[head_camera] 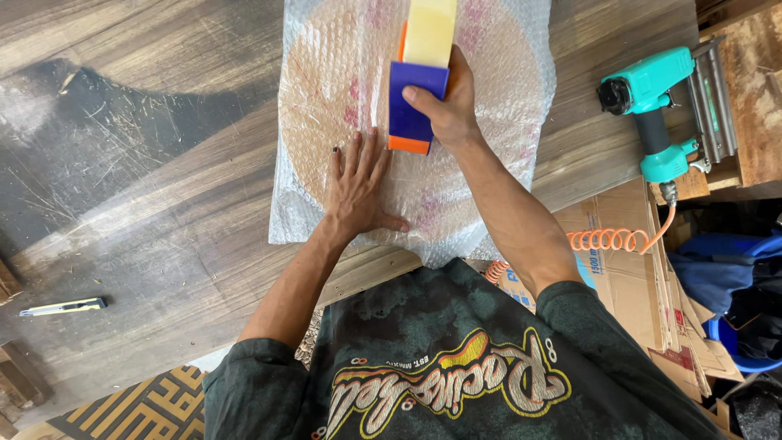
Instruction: The person wraps a round sign in bubble wrap and secures it with tape using a handheld tape dispenser.
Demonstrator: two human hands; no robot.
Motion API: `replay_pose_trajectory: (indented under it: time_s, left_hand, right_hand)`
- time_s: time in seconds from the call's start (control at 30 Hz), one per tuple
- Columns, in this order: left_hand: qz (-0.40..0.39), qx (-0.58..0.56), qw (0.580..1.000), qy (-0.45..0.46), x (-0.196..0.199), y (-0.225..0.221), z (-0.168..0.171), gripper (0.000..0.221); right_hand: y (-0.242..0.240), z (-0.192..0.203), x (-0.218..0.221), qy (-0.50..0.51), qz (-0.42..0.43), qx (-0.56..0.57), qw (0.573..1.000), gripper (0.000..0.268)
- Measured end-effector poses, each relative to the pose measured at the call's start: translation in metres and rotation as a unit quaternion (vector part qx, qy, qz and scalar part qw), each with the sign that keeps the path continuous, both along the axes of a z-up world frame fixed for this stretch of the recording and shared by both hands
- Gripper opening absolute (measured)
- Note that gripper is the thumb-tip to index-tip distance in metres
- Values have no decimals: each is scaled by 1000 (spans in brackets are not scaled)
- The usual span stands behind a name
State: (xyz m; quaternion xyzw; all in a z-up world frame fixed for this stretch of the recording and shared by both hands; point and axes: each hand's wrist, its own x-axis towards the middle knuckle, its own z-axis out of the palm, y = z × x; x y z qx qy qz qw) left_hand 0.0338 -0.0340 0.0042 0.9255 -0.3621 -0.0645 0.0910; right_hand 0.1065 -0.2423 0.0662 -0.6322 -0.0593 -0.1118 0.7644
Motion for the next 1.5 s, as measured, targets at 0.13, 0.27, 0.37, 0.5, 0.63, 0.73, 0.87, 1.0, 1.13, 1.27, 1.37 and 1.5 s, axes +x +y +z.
replay_pose_trajectory:
  time_s: [0.13, 0.27, 0.37, 0.5, 0.63, 0.73, 0.87, 1.0, 1.13, 1.27, 1.37, 1.5]
  left_hand:
    - [51, -30, 995, 79, 18, -11, 25, 146]
    - [130, -86, 988, 26, 43, -30, 18, 131]
    - [61, -51, 996, 43, 56, -36, 6, 167]
    - [57, -25, 995, 78, 58, -41, 8, 168]
    - [52, -10, 995, 79, 62, -39, 3, 166]
    - [49, 0, 995, 84, 60, -38, 1, 168]
    - [49, -26, 997, 62, 59, -37, -1, 165]
    - [45, -14, 994, 94, 62, -46, 11, 160]
    - [190, -252, 942, 110, 60, -72, 4, 56]
    - [297, -365, 867, 164, 67, -86, -5, 20]
    - [307, -382, 849, 199, 67, -83, -11, 23]
    - [324, -407, 834, 187, 66, -84, -16, 18]
  right_hand:
    - [-6, -21, -6, -39, 22, 17, 999, 61]
    - [-6, -17, -15, -38, 7, -7, 999, 63]
    - [-5, -17, -15, -28, 3, 19, 999, 64]
    - [-17, -17, -10, -25, 20, 15, 999, 62]
    - [-28, -14, 12, -16, -5, 20, 1000, 52]
    - [-40, -8, 33, -18, -5, 26, 1000, 49]
    - [-52, 14, 61, -29, -23, 4, 999, 46]
    - [-38, 21, 53, -52, 7, 3, 999, 56]
    - [-28, 36, 38, -67, 25, 11, 997, 60]
    - [-28, 36, 32, -97, 44, -44, 993, 69]
    - [-20, 34, 32, -113, 26, -71, 991, 66]
    - [-13, 24, 30, -142, -57, -202, 967, 67]
